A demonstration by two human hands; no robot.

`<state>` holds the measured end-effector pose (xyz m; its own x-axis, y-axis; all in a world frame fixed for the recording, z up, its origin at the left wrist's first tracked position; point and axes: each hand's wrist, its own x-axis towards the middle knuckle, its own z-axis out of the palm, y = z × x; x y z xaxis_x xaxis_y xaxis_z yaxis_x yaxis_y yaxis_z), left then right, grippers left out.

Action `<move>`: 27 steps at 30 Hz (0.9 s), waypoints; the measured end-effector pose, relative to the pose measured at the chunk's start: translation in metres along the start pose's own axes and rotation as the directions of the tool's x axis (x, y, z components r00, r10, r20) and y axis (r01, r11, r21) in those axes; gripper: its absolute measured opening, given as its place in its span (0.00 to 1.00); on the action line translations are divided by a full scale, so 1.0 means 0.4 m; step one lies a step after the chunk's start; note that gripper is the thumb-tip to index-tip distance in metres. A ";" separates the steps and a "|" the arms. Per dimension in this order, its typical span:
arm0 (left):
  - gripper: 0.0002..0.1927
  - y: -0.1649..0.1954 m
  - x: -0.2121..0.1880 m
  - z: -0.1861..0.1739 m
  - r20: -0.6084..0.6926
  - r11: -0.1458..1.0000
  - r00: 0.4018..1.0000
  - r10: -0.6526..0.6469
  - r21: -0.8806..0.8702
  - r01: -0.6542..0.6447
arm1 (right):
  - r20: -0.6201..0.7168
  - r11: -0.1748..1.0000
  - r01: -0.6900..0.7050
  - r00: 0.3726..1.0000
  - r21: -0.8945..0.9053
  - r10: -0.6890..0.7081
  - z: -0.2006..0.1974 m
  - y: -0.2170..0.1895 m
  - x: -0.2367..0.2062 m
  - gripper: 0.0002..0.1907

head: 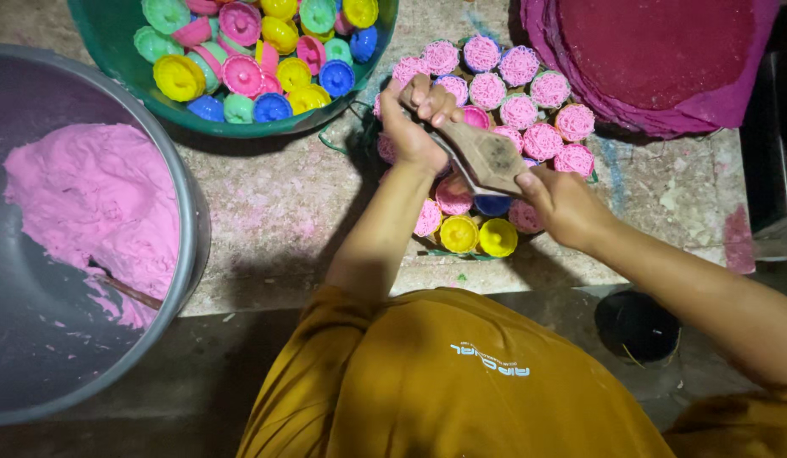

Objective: The person repeatedly scoops pink paste from a large basin and packs it into small colorful plastic molds arranged in a basket. They use a wooden tool to press and smooth the paste into each mold, then return the tool to the basin to repeat the cycle.

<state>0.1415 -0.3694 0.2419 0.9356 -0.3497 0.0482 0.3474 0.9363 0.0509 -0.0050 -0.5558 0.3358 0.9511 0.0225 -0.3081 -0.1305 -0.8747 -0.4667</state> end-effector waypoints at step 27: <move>0.38 0.006 -0.188 -0.149 -0.182 -0.041 0.975 -0.129 0.983 0.178 | -0.269 0.900 0.264 0.947 0.346 -0.174 0.053 0.179 -0.007 0.32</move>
<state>0.0757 -0.3391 0.1789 0.8786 -0.4562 -0.1412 0.0903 -0.1315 0.9872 -0.0231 -0.6082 0.2856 0.9990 0.0435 0.0122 0.0364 -0.6140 -0.7884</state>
